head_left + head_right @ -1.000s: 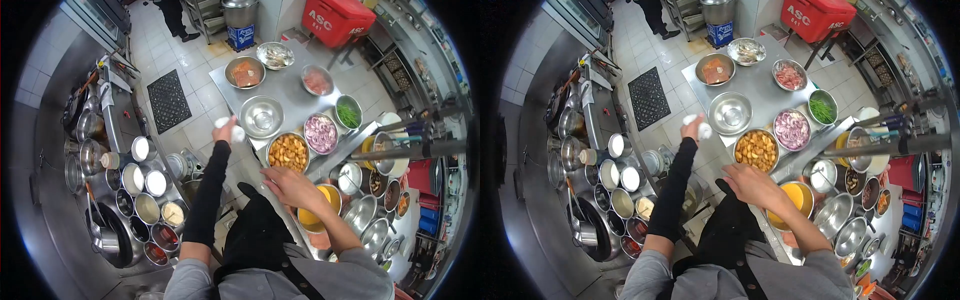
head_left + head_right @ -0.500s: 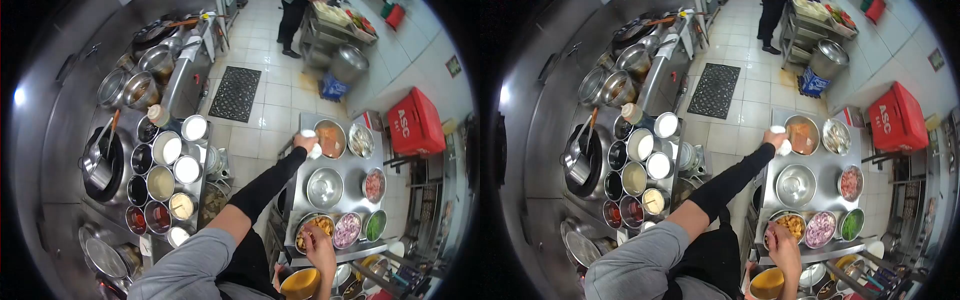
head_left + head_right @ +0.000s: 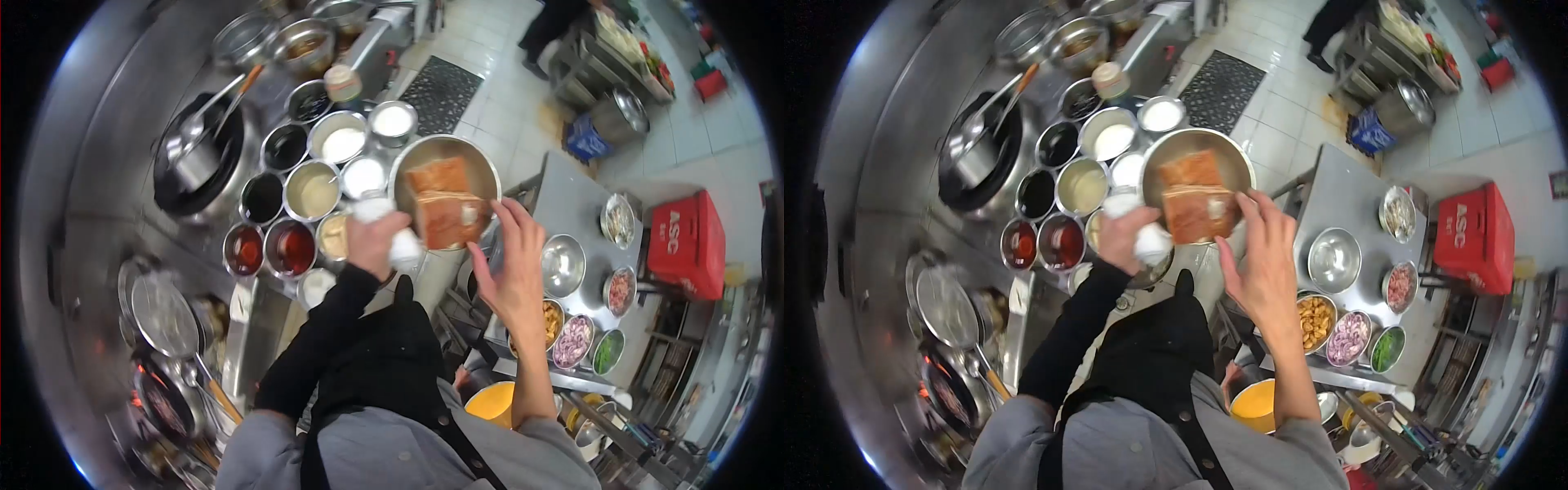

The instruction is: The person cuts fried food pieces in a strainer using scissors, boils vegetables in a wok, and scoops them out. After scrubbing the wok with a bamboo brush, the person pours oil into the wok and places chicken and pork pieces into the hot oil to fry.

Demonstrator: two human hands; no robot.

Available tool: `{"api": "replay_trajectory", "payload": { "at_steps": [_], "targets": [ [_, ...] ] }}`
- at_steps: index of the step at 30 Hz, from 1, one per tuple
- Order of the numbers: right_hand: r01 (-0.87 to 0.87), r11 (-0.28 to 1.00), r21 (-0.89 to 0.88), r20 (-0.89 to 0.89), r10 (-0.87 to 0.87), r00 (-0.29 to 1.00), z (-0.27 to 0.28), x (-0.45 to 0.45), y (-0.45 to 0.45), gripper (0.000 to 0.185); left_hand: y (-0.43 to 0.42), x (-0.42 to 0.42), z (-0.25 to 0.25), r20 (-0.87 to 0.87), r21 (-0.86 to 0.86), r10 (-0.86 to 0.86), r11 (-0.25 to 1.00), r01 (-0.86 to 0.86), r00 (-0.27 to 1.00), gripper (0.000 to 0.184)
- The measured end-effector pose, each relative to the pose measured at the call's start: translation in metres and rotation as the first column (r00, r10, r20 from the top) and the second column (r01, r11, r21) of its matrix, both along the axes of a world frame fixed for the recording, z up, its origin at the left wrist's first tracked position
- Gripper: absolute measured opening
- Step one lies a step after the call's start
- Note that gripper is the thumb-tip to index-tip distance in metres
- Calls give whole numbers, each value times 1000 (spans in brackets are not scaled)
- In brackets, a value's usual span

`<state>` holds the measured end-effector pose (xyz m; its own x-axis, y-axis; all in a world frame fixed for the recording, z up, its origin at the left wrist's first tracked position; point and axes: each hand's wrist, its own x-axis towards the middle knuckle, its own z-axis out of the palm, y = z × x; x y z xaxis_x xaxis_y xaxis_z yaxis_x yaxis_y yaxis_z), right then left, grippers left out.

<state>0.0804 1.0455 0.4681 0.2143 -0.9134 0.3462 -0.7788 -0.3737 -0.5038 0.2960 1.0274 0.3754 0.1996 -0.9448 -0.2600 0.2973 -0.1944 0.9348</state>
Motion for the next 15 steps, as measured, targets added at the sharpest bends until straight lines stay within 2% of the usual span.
{"api": "replay_trajectory", "payload": {
  "at_steps": [2,4,5,6,7,9,10,12,13,15],
  "targets": [
    [-207,978,-9,-6,207,978,5,41,3,63,53,52,25,29,-56,140,989,-138,990,4],
    [-402,915,26,8,402,916,17,87,18,70,101,94,49,-115,9,360,932,-361,926,10],
    [-509,860,36,-6,510,860,27,112,30,72,130,114,58,-103,52,450,893,-447,887,11],
    [-621,783,39,-23,622,783,35,140,42,74,161,134,67,-20,-19,488,873,-488,873,6],
    [-708,704,47,-32,710,704,37,166,56,80,193,152,53,46,-108,536,841,-530,843,8],
    [-825,563,54,-96,825,556,40,216,90,83,256,177,51,21,-78,666,745,-663,746,12],
    [-869,490,73,-106,870,481,38,239,110,84,287,186,61,-86,24,730,682,-731,678,14],
    [-927,357,117,-111,932,345,42,286,149,82,348,211,43,84,-194,771,634,-748,631,15],
    [-956,264,131,-32,965,262,38,308,168,82,376,216,61,-82,-30,826,557,-830,557,14],
    [-987,105,125,7,994,106,29,357,209,80,436,235,62,-71,-67,893,440,-895,444,9]
  ]
}}
